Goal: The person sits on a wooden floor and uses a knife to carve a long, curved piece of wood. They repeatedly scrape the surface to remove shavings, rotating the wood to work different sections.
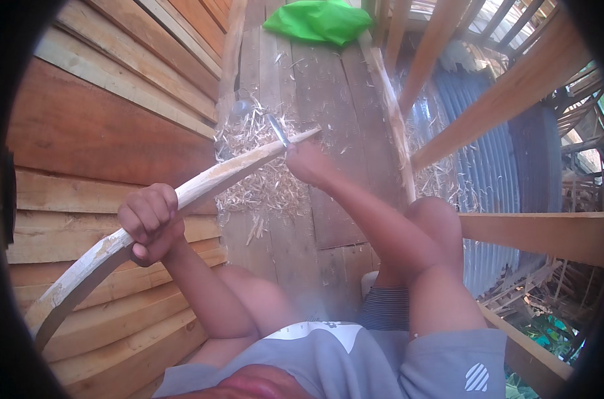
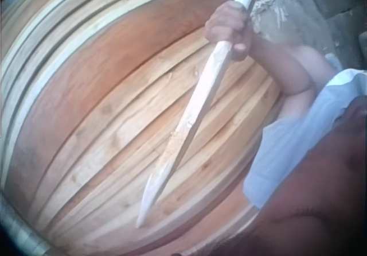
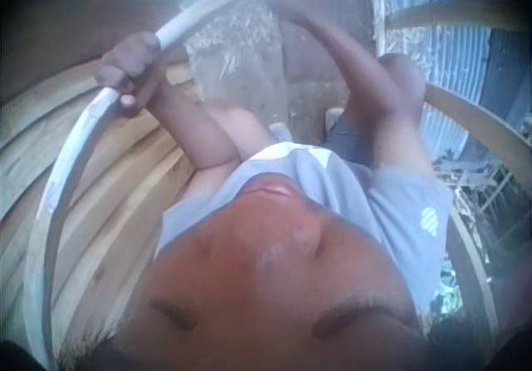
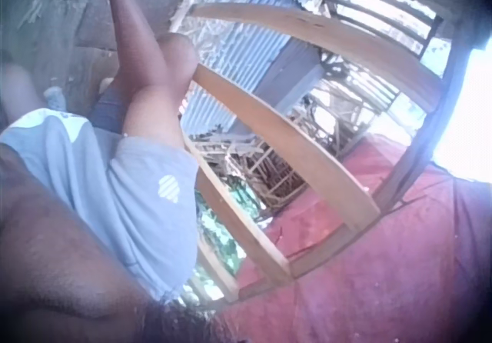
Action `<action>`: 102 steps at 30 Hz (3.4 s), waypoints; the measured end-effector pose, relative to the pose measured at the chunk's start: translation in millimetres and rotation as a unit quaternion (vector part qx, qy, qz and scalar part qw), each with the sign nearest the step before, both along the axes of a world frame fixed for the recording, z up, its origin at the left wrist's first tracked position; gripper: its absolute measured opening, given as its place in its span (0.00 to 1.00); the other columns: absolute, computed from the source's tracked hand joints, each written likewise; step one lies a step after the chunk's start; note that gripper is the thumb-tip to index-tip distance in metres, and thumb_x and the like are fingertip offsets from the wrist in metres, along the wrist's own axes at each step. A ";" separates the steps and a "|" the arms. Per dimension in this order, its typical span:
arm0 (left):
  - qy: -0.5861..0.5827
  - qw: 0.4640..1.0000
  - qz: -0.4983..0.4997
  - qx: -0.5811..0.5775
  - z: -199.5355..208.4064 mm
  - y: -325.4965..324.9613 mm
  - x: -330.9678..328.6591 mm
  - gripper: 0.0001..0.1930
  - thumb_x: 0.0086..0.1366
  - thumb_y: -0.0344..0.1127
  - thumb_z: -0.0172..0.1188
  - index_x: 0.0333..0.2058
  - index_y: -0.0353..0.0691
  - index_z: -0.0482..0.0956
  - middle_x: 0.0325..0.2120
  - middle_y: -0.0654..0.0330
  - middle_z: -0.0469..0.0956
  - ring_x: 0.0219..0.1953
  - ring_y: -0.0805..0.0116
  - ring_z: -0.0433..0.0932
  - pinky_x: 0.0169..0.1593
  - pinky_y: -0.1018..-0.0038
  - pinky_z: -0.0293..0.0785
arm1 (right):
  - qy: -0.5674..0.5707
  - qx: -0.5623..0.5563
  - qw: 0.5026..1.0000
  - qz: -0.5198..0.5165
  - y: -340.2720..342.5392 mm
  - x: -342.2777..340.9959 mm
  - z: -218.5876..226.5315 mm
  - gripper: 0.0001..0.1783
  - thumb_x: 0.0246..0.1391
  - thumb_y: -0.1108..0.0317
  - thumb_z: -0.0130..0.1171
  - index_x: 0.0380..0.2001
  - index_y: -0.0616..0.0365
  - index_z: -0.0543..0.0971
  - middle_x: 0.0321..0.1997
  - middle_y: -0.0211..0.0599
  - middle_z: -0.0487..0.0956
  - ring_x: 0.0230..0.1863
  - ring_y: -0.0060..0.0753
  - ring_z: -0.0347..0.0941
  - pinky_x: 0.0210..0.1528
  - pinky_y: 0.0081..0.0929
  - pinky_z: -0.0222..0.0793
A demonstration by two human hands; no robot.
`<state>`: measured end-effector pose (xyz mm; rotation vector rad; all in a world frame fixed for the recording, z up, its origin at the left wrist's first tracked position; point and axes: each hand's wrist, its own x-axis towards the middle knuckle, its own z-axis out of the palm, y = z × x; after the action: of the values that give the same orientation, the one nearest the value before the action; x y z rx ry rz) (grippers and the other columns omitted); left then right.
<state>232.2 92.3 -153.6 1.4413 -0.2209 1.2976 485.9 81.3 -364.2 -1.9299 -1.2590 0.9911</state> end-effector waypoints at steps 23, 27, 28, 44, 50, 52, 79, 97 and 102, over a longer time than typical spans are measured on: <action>0.004 1.000 0.012 -0.002 -2.4 -0.9 -5.6 0.20 0.53 0.42 0.70 0.18 0.48 0.64 0.12 0.71 0.64 0.13 0.75 0.60 0.23 0.75 0.61 | 0.132 -0.129 0.983 -0.016 -3.9 1.5 28.7 0.26 0.65 0.53 0.40 0.27 0.65 0.74 0.17 0.37 0.72 0.14 0.34 0.67 0.17 0.39 0.62; 0.003 1.000 0.004 0.006 -1.7 1.3 -6.2 0.20 0.53 0.41 0.70 0.18 0.48 0.64 0.12 0.70 0.65 0.13 0.75 0.61 0.23 0.75 0.61 | -0.006 -0.134 0.991 0.012 -12.3 -6.4 43.4 0.28 0.66 0.55 0.40 0.42 0.75 0.75 0.35 0.56 0.80 0.35 0.50 0.79 0.36 0.44 0.73; 0.004 1.000 0.000 0.006 -1.4 0.7 -6.5 0.20 0.53 0.41 0.70 0.17 0.48 0.64 0.12 0.70 0.65 0.13 0.75 0.61 0.23 0.75 0.61 | 0.029 -0.152 0.988 0.008 -12.3 -4.4 47.0 0.28 0.66 0.55 0.40 0.42 0.75 0.75 0.36 0.56 0.80 0.35 0.50 0.79 0.36 0.44 0.73; 0.017 1.000 0.006 -0.009 -1.1 -1.2 -8.4 0.24 0.53 0.42 0.71 0.14 0.51 0.60 0.12 0.74 0.62 0.15 0.78 0.61 0.25 0.78 0.61 | 0.101 -0.183 0.978 0.007 -4.7 -2.2 52.9 0.26 0.66 0.57 0.40 0.42 0.75 0.75 0.35 0.54 0.80 0.34 0.46 0.79 0.34 0.40 0.73; 0.020 1.000 0.001 -0.011 -0.6 -0.7 -4.2 0.24 0.53 0.41 0.71 0.14 0.52 0.60 0.13 0.75 0.62 0.15 0.79 0.60 0.26 0.79 0.61 | 0.092 -0.091 0.992 0.007 2.4 -7.2 38.7 0.23 0.67 0.53 0.39 0.30 0.62 0.71 0.16 0.30 0.66 0.12 0.26 0.61 0.12 0.32 0.57; 0.021 1.000 -0.002 -0.010 -0.6 -0.5 -6.1 0.22 0.52 0.41 0.71 0.15 0.52 0.61 0.13 0.75 0.62 0.15 0.79 0.60 0.26 0.78 0.62 | 0.109 -0.140 0.984 0.000 1.4 -6.7 40.5 0.24 0.67 0.55 0.39 0.37 0.68 0.74 0.22 0.40 0.72 0.19 0.34 0.69 0.19 0.36 0.64; 0.003 0.999 0.032 -0.018 1.6 -3.8 -5.9 0.19 0.49 0.41 0.68 0.16 0.47 0.63 0.10 0.70 0.63 0.13 0.72 0.61 0.24 0.74 0.62 | 0.165 -0.057 0.982 -0.078 1.2 -33.1 41.5 0.30 0.65 0.42 0.40 0.17 0.54 0.65 0.11 0.27 0.60 0.09 0.24 0.56 0.10 0.32 0.49; 0.019 1.000 -0.001 -0.009 2.4 -7.0 -7.1 0.16 0.54 0.40 0.64 0.21 0.48 0.63 0.15 0.70 0.61 0.18 0.75 0.58 0.28 0.74 0.57 | 0.477 -0.213 0.852 -0.039 3.4 -22.5 49.4 0.29 0.65 0.38 0.38 0.15 0.43 0.55 0.11 0.15 0.47 0.10 0.14 0.37 0.11 0.20 0.29; 0.020 1.000 -0.004 -0.012 1.0 -6.7 -6.8 0.17 0.55 0.40 0.64 0.21 0.48 0.62 0.16 0.70 0.61 0.18 0.74 0.58 0.29 0.74 0.57 | 0.512 -0.169 0.841 -0.044 1.7 -13.7 60.5 0.29 0.65 0.37 0.37 0.17 0.45 0.57 0.11 0.16 0.48 0.10 0.14 0.37 0.11 0.20 0.31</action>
<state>225.5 85.5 -152.6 1.4442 -0.1835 1.2593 472.2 83.0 -303.7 -1.2563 -0.3711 1.9155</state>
